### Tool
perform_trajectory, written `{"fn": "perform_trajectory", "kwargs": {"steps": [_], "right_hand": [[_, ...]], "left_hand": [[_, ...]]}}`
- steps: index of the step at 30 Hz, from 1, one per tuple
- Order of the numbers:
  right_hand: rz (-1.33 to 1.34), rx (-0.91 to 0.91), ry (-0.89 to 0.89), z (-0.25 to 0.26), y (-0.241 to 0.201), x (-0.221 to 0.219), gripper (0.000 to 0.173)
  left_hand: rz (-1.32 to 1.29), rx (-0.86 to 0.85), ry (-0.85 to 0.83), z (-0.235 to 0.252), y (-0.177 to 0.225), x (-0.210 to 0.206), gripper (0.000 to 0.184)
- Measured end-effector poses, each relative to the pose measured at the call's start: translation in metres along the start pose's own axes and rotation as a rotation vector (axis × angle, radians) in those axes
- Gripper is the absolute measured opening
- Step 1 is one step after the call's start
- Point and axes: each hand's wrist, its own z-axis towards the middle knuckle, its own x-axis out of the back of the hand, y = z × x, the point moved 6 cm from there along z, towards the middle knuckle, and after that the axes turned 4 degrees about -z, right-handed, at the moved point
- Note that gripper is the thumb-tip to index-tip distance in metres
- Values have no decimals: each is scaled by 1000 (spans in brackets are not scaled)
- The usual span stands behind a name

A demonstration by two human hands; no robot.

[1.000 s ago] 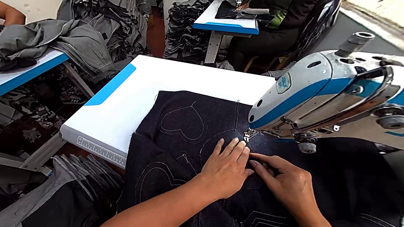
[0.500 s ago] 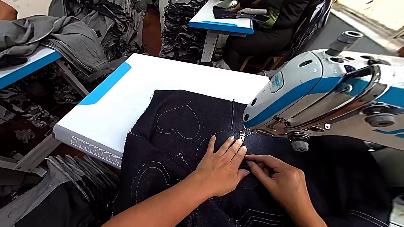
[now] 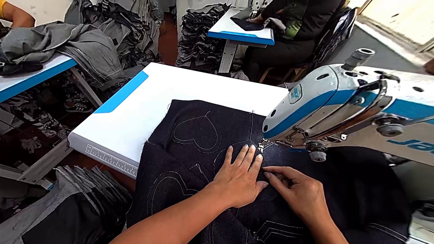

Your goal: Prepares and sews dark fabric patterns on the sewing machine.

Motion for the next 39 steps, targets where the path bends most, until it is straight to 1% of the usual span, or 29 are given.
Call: {"fn": "perform_trajectory", "kwargs": {"steps": [2, 4, 6, 8, 9, 11, 13, 15, 17, 19, 21, 24, 26, 28, 31, 39], "right_hand": [[-56, 32, 31, 0, -2, 2, 28], [-163, 155, 8, 1, -6, 4, 32], [-201, 355, -112, 2, -9, 6, 35], [-162, 545, -245, 1, -3, 7, 36], [-143, 608, -306, -1, 3, 6, 39], [-121, 660, -401, -5, 17, 4, 47], [-93, 642, -400, -6, 20, 1, 49], [-91, 575, -324, -1, 9, -5, 48], [-110, 427, -261, 4, -10, -18, 46], [-148, 247, -229, 0, -40, -34, 46], [-228, 139, -212, -17, -70, -46, 54], [-323, 131, -144, -59, -99, -41, 69], [-354, 126, -181, -81, -106, -31, 76], [-412, 142, -190, -90, -105, -27, 78], [-489, 159, -167, -86, -102, -30, 82], [-508, 111, -179, -65, -104, -37, 83]], "left_hand": [[12, 16, 15, 0, 0, -1, 72], [31, 36, 11, 0, 1, -1, 71], [44, 47, 2, 0, 1, 0, 71], [47, 59, -7, -1, 2, 0, 70], [46, 64, -1, -1, 1, -1, 70], [56, 66, 32, -2, -1, 0, 71], [70, 35, 56, -1, -6, 2, 70], [78, -36, 86, 4, -21, 9, 69], [89, -178, 100, 16, -47, 24, 66], [126, -379, 61, 28, -74, 36, 64], [189, -574, 13, 30, -85, 40, 66], [212, -732, -9, 14, -69, 32, 67], [205, -788, -38, 3, -55, 24, 67], [191, -825, -64, 0, -51, 21, 68], [144, -864, -64, 6, -54, 25, 67], [74, -944, -76, 33, -67, 35, 64]]}}
